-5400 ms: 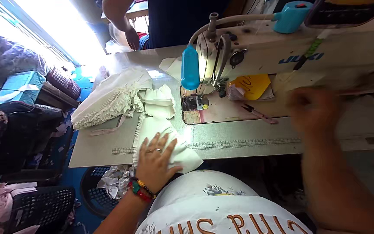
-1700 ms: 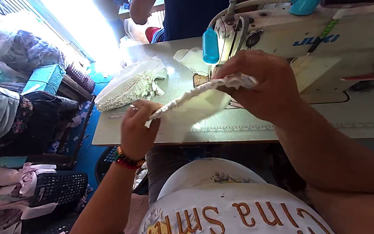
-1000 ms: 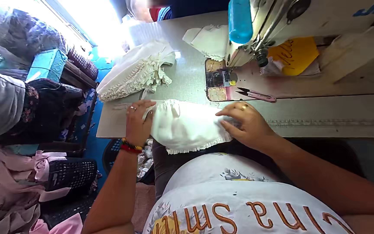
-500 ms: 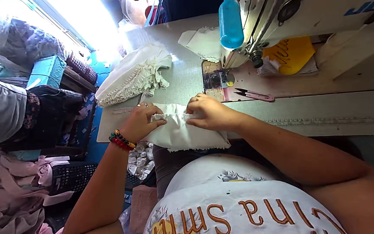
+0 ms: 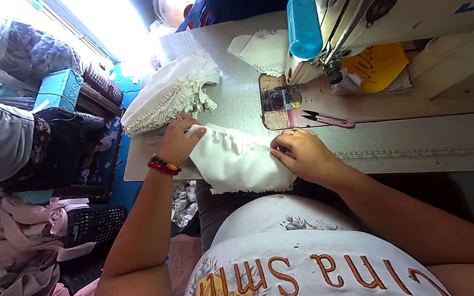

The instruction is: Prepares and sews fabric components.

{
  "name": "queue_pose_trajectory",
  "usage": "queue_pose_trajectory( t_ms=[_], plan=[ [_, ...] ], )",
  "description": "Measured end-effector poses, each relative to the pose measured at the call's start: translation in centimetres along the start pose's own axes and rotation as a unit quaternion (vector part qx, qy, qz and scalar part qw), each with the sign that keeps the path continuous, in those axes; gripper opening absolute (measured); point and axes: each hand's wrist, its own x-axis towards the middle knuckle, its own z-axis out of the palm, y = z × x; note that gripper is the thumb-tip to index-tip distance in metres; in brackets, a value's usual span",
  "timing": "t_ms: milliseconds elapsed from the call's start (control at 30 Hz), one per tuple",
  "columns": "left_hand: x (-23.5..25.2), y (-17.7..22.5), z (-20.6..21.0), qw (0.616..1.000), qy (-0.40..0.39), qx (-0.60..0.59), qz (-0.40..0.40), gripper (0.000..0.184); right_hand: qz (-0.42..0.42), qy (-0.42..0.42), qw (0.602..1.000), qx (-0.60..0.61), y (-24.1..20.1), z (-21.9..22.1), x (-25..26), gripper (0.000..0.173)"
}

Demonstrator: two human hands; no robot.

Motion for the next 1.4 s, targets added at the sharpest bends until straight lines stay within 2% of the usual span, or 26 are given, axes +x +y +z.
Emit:
queue_pose_trajectory(
  t_ms=[133,200,300,400,467,533,633,733,867,933,1033,1133,1200,1300,1400],
  plan=[
    [2.6,-0.8,2.2,0.993,-0.078,0.087,0.015,0.022,0.070,-0.001,0.997,-0.034,-0.5,0.5,-0.4,0.014],
    [3.2,-1.0,2.5,0.988,-0.106,0.110,0.034,0.021,0.070,-0.009,0.997,-0.029,-0.5,0.5,-0.8,0.022],
    [3.2,0.0,1.9,0.980,-0.157,0.124,0.000,0.023,0.058,-0.044,0.997,-0.016,-0.2,0.1,-1.2,0.025],
    [1.9,0.1,0.7,0.991,-0.126,0.048,0.007,0.021,0.038,-0.054,0.998,0.008,0.0,0.0,-1.7,0.017],
    [-0.1,0.4,-0.4,0.995,-0.083,-0.041,0.046,0.017,0.014,-0.046,0.998,0.026,0.4,0.1,-2.1,0.017],
    [-2.4,1.2,-1.5,0.986,-0.072,-0.124,0.087,0.021,-0.011,-0.051,0.997,0.053,0.7,0.0,-2.3,0.018],
    [-4.6,2.5,-3.1,0.969,-0.099,-0.195,0.118,0.023,-0.064,-0.069,0.990,0.101,1.0,0.0,-2.5,0.017],
    [-6.3,2.9,-4.2,0.960,-0.145,-0.218,0.093,0.016,-0.119,-0.051,0.976,0.173,1.4,0.3,-2.7,0.018],
    [-8.0,1.7,-4.5,0.939,-0.203,-0.267,0.074,0.018,-0.122,-0.010,0.959,0.255,1.5,-0.2,-3.3,0.018],
    [-8.9,1.1,-3.7,0.927,-0.183,-0.322,0.067,0.015,-0.114,0.017,0.956,0.270,1.6,-0.5,-3.7,0.018],
    [-10.0,1.1,-1.8,0.914,-0.094,-0.390,0.054,0.009,-0.089,0.064,0.955,0.274,1.7,-0.6,-4.0,0.016],
    [-10.5,1.2,-0.3,0.914,0.012,-0.403,0.048,0.010,-0.052,0.111,0.949,0.290,1.7,-0.5,-4.3,0.012],
    [-10.6,1.3,0.1,0.918,0.050,-0.390,0.057,0.011,-0.026,0.129,0.944,0.301,1.6,-0.4,-4.6,0.009],
    [-10.8,1.5,0.1,0.933,0.088,-0.343,0.062,0.014,-0.016,0.117,0.949,0.291,1.7,-0.4,-4.7,0.015],
    [-11.0,1.5,-0.1,0.946,0.098,-0.305,0.059,0.014,-0.047,0.068,0.961,0.264,2.0,-0.9,-4.8,0.023]
  ],
)
